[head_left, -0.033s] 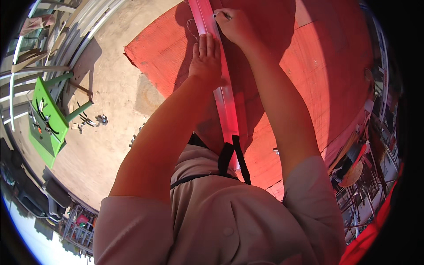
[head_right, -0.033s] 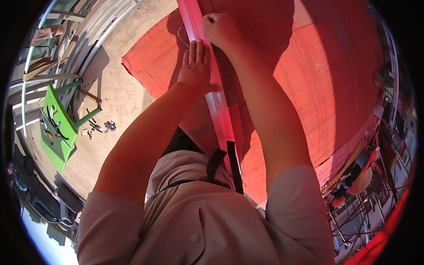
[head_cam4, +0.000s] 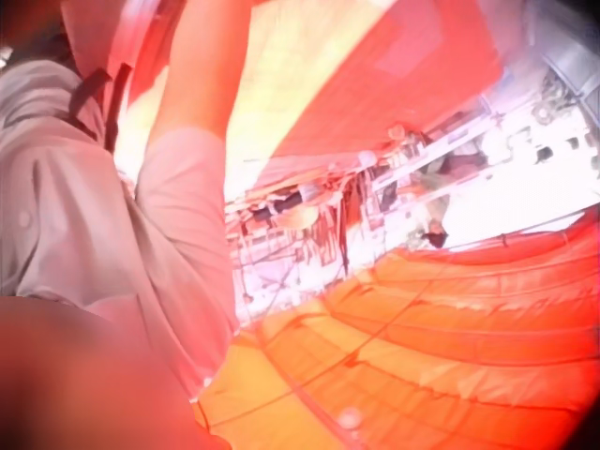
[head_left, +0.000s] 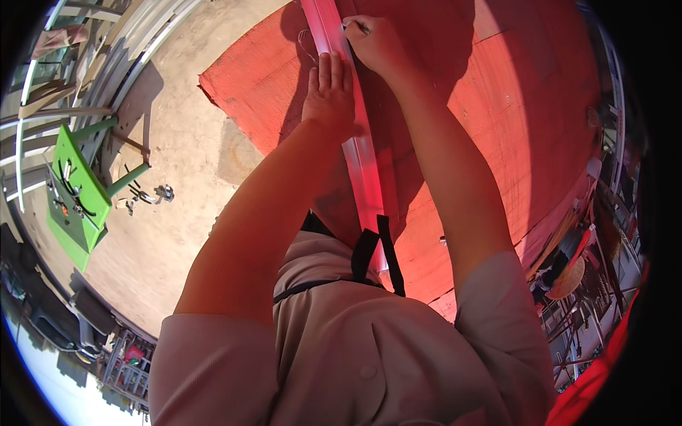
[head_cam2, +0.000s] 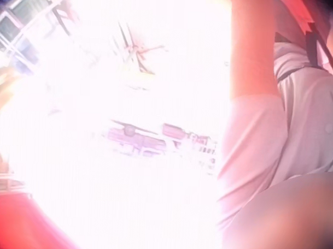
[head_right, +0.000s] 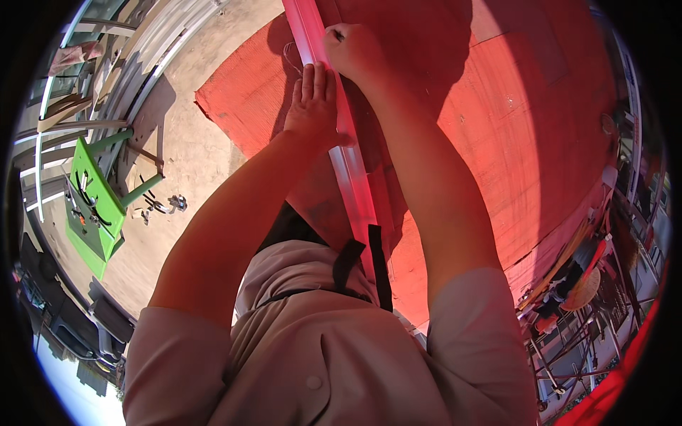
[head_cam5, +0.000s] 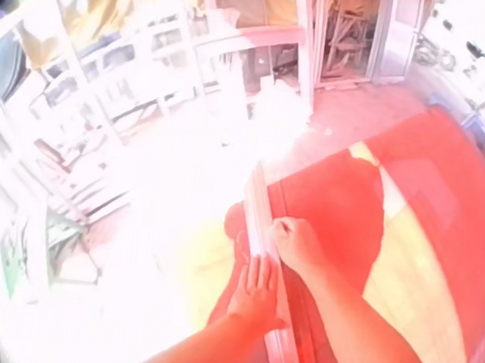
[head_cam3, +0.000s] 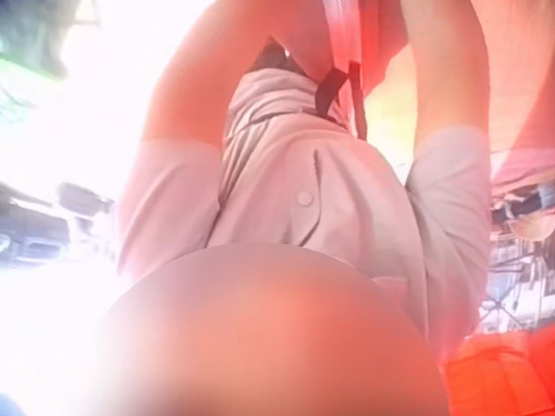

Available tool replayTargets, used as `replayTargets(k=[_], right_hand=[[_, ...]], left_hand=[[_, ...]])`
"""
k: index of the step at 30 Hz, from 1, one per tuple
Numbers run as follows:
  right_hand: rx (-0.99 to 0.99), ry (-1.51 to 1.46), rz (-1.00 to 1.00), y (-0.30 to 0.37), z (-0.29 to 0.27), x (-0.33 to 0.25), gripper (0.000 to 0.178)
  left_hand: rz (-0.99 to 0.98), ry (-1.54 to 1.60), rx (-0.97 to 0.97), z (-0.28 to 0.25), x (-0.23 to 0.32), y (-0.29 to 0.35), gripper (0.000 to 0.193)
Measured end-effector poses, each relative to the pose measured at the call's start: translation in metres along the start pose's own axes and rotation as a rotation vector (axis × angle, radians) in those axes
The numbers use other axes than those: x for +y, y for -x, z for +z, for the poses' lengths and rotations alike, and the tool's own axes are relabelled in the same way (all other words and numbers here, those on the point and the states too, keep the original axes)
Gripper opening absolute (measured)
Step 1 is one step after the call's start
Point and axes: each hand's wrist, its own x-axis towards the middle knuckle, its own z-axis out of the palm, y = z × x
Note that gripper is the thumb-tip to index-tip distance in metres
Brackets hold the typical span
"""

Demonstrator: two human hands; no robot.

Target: The person marks and cuts a red plastic strip, then moves around a cluttered workshop to gather materials. They use a cordless drill to fasten components of a window frame on a workbench.

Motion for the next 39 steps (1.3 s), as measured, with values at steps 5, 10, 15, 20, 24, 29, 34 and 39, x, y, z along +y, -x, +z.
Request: replayTargets(k=[5, 10, 15, 20, 24, 29, 34, 39], right_hand=[[0.045, -0.055, -0.006, 0.036, 0.002, 0.008, 0.025], [0.026, -0.025, 0.029, 0.065, -0.001, 0.014, 0.024], [-0.058, 0.005, 0.136, 0.106, -0.011, 0.012, 0.03], [-0.062, -0.034, 0.164, 0.137, -0.016, 0.012, 0.03], [0.007, -0.103, 0.162, 0.161, -0.013, 0.022, 0.021], [-0.007, -0.085, 0.217, 0.203, -0.021, 0.023, 0.02], [-0.017, -0.088, 0.28, 0.243, -0.028, 0.021, 0.018], [-0.069, -0.08, 0.359, 0.282, -0.033, 0.029, 0.018]], left_hand=[[-0.003, 0.006, -0.007, -0.001, -0.002, -0.003, 0.137], [-0.021, -0.019, -0.057, -0.003, 0.0, -0.003, 0.138], [-0.037, -0.05, -0.045, 0.0, 0.003, -0.001, 0.139], [-0.035, -0.061, -0.043, -0.001, 0.005, -0.004, 0.139], [-0.033, -0.078, -0.01, 0.005, 0.005, -0.005, 0.14], [-0.013, -0.064, 0.014, 0.005, 0.005, -0.005, 0.141], [-0.002, -0.062, 0.087, 0.01, 0.004, -0.004, 0.134], [0.018, -0.119, 0.015, -0.005, 0.015, 0.002, 0.135]])
